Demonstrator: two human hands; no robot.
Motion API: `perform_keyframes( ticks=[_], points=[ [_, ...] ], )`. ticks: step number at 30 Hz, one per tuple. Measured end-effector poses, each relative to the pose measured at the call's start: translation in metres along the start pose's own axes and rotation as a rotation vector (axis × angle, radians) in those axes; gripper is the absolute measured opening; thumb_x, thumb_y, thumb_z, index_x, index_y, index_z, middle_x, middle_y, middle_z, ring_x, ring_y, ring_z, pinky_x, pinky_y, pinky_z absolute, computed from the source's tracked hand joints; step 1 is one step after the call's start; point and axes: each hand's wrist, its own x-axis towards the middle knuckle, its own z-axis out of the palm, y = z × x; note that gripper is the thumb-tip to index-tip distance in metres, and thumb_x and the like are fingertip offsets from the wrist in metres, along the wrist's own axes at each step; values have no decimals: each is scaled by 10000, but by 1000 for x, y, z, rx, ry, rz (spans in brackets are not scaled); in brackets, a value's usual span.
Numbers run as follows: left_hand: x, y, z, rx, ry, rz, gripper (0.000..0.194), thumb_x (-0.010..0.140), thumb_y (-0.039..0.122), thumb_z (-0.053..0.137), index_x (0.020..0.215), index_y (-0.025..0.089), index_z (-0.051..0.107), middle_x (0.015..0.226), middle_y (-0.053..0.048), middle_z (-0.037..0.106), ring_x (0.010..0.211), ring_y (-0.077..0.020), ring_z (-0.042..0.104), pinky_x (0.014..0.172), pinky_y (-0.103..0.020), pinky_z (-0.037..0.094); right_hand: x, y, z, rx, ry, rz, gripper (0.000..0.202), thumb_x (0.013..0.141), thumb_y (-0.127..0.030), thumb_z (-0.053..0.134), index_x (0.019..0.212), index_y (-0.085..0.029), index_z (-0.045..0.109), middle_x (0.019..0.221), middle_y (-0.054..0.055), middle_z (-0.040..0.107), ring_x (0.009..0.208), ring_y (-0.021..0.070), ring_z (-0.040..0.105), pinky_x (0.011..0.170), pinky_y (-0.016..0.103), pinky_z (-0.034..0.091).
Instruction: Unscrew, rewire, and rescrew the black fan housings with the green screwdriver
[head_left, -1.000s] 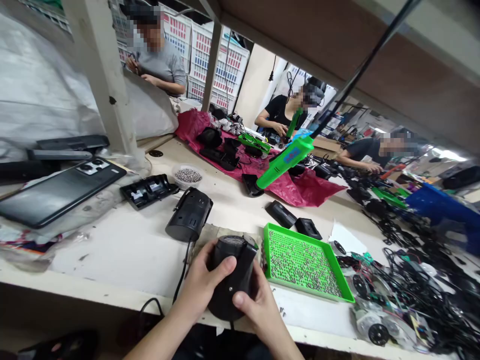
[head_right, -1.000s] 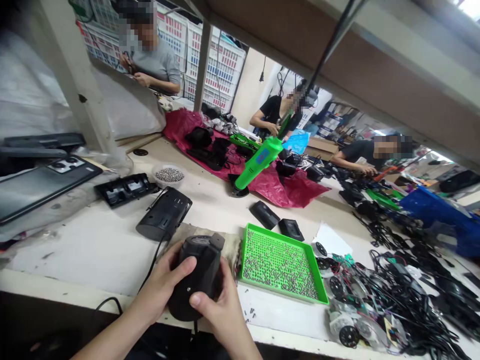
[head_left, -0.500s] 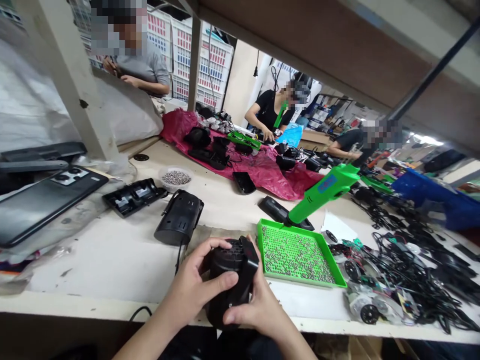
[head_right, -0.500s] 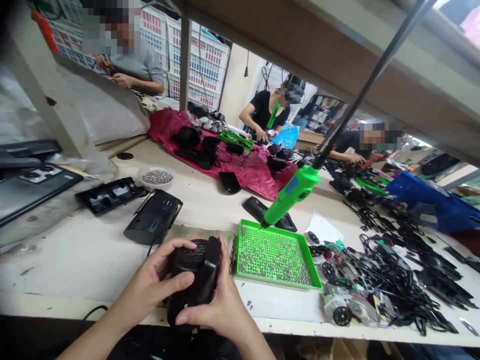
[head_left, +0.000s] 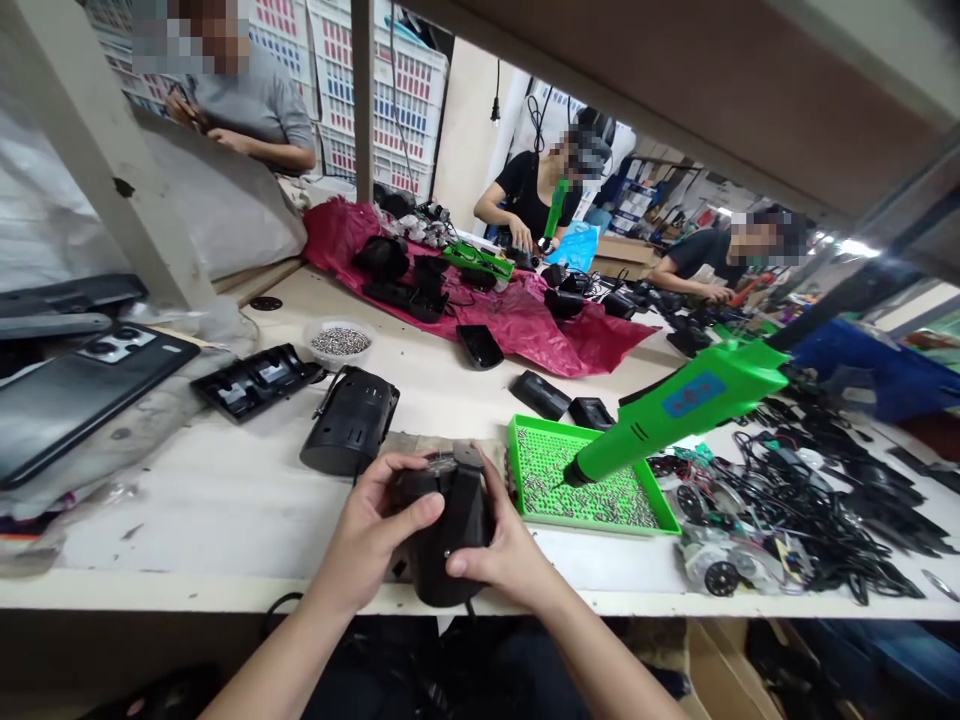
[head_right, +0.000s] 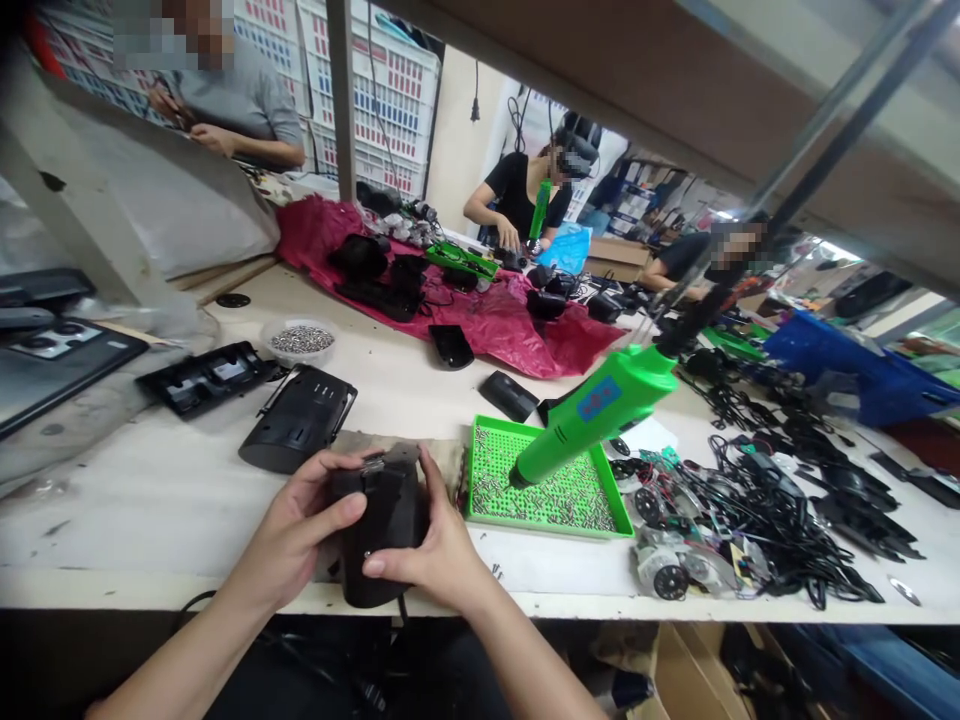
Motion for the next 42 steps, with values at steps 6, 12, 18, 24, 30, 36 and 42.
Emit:
perform_keyframes(
  ticks=[6,12,18,24,30,36,42],
  points=[
    [-3,0,7,-34,57,-1,368,606,335,856,871,211,633,1124,-73,702,1027,-245,639,864,-348,497,-5,6,12,49,112,-40,1188,583,-481,879,1516,-268,174,1469,134,465,1338,298,474,1116,481,360],
    [4,1,6,-90,337,-5,443,546,410,869,853,209,620,983,-27,710,977,-226,635,828,-322,482,-17,3,14,-12,397,-79,1222,615,-531,842,1525,-252,77,1410,159,508,1270,324,537,1089,505,396],
    [9,0,18,-108,248,46,382,622,376,834,906,214,637,1064,-13,681,1098,-210,590,946,-304,427,-9,-2,8,-88,369,-41,1144,664,-484,826,1532,-234,125,1454,151,478,1347,312,457,1135,495,332],
    [7,-5,12,-335,332,-120,380,742,442,699,1071,257,662,1152,-4,687,1144,-237,587,900,-308,487,-3,-4,-2,222,391,156,803,692,-608,739,1362,-241,488,1361,93,592,1301,318,510,1101,523,377],
    [1,3,6,-479,336,-242,543,757,489,664,1236,238,625,1123,-45,723,1088,-281,642,922,-389,519,-9,-18,-5,427,335,228,628,753,-677,616,1147,-188,631,1126,100,720,1033,308,685,956,482,507],
    [-6,10,3,-440,309,-374,644,711,555,703,1276,259,610,1045,-61,754,1009,-308,687,889,-423,540,-5,-43,-15,-162,300,110,851,664,-559,778,1400,-259,475,1429,93,535,1325,340,476,1130,540,305],
    [-14,11,-8,-536,306,-374,653,714,531,697,1294,249,597,1063,-74,753,1020,-325,684,880,-424,544,7,-58,-22,-56,167,90,752,705,-586,718,1342,-231,537,1368,114,589,1274,344,531,1076,549,374]
  ],
)
